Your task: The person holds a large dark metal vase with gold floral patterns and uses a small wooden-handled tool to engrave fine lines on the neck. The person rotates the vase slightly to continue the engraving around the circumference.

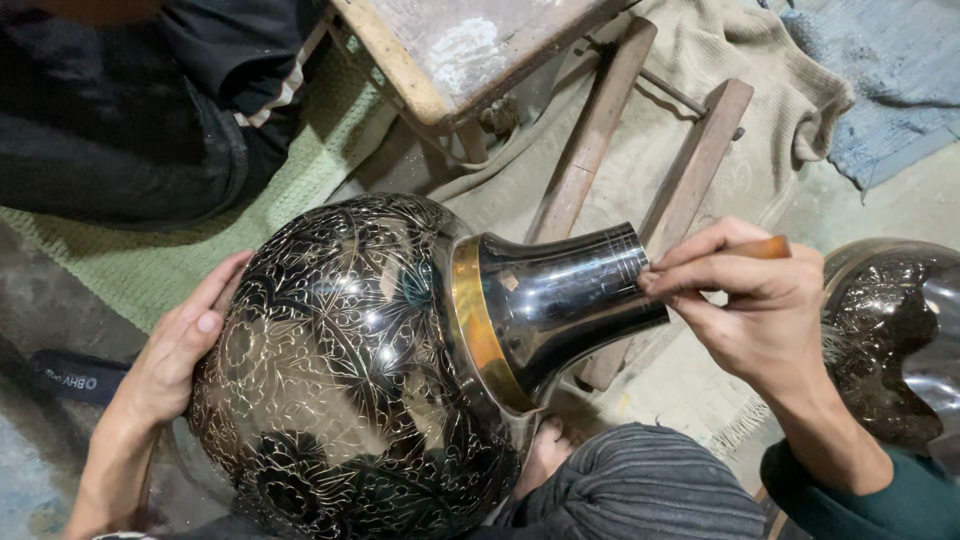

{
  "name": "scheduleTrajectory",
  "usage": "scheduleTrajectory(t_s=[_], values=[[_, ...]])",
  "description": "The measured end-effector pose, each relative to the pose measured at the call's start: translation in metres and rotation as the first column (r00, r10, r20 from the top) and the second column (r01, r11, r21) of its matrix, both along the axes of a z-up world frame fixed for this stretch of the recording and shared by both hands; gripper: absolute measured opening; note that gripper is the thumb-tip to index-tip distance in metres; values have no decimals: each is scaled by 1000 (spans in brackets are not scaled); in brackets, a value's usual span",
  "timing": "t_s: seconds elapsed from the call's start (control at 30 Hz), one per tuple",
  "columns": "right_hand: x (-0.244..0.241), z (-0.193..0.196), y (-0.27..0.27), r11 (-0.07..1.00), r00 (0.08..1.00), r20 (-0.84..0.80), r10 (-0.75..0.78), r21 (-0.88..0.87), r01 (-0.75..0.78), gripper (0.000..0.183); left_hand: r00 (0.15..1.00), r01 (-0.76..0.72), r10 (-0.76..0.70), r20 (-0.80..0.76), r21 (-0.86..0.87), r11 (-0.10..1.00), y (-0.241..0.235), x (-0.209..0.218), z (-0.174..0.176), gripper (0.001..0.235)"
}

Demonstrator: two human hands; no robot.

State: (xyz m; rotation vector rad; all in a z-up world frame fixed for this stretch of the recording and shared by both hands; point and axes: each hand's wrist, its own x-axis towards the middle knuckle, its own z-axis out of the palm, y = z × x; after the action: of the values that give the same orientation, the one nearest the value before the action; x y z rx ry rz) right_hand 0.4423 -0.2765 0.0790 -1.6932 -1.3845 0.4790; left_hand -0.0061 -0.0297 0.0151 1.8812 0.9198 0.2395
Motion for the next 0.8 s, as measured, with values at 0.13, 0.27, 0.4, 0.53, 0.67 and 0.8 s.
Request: scheduleTrajectory(t_s=[0.13, 0.27, 0.4, 0.53, 0.67, 0.8], values=[[-1, -1, -4, 1000, 1000, 9, 9, 25, -9, 20, 1000, 7, -7, 10, 0, 1000, 0, -2, 0, 86], [-2, -7, -6, 996, 1000, 8, 1, 90, -2, 20, 999, 12, -12, 38, -14, 1000, -1, -2, -1, 86], [1, -8, -8, 995, 999, 39, 23, 95, -27, 21, 999, 20, -20, 32, -10, 1000, 0, -1, 0, 86], [2, -8, -14, 994, 999, 17, 48, 96, -50, 20, 999, 32, -32, 41, 6, 999, 1, -2, -1, 86], [-2, -11, -17, 989, 999, 34, 35, 140, -40, 18, 1000, -10, 11, -7, 6, 1000, -2, -3, -1, 88], [-2, -16, -19, 983, 1000, 9, 26, 180, -27, 18, 1000, -3, 3, -1, 18, 1000, -2, -1, 0, 89]])
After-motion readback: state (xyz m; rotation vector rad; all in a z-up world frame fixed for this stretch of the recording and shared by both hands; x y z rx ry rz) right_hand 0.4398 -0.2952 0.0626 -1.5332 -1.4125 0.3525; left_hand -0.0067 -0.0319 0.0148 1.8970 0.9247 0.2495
